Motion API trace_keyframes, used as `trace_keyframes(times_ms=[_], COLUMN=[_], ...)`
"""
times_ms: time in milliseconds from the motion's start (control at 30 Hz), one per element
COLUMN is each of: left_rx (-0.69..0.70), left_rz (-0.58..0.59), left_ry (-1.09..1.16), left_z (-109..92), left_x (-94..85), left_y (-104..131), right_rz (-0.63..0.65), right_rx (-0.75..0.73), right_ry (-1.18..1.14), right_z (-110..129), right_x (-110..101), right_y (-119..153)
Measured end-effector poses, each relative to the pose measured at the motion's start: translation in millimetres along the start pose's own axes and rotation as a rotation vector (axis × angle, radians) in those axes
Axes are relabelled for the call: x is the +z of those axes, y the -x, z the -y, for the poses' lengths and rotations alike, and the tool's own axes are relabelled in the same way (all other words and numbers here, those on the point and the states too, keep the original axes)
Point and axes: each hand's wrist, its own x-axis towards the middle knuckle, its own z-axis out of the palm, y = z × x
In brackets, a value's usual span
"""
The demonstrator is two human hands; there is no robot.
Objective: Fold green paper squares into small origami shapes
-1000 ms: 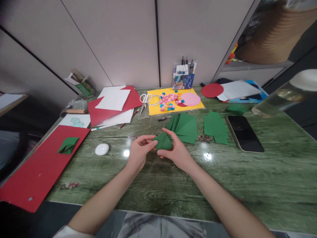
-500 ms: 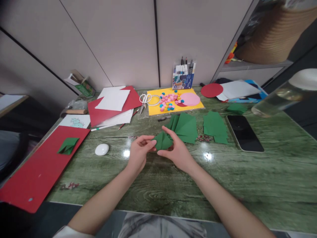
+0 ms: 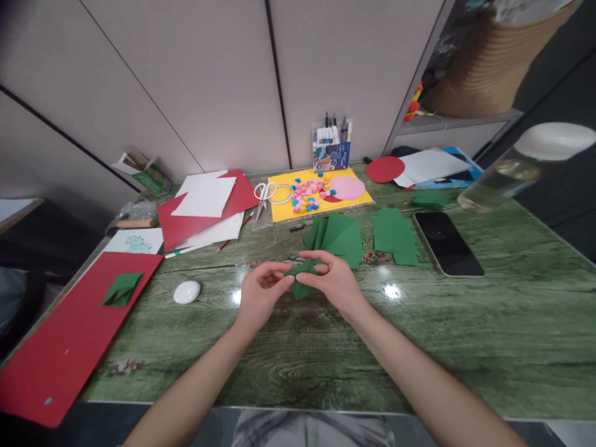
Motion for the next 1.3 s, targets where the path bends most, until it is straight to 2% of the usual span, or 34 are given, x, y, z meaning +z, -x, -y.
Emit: trace_keyframes(times_ms=[200,267,400,700,867,1067,1300], left_rx=[-0.047,-0.052,-0.071,-0.095,-0.077,-0.068,-0.057], left_rz=[-0.002,-0.006,-0.019,-0.003,0.009,0.003,-0.011], left_ry=[0.027,0.024,0.047,0.094,0.115,0.135,0.097], left_z=[3,4,3,2,9,11,10], left_x=[0.8,1.2,1.2,0.1,-1.6,-1.4,-1.0], left_y=[-1,-1,0,1,-1,-1,-1], right_rz=[0.085,0.066,0.016,0.046,-0.003,0.044,0.022], right_rx=[0.077,0.078,0.055,-0.007,-0.071,-0.092,-0.136], right_ry=[-0.173,-0.19,-0.163,-0.172,-0.084,-0.067,0.004], right_z=[4,3,1,-3,0,3,0], right_x=[-1,-1,0,2,2,0,1], right_y=[1,0,0,-2,-2,-1,-2])
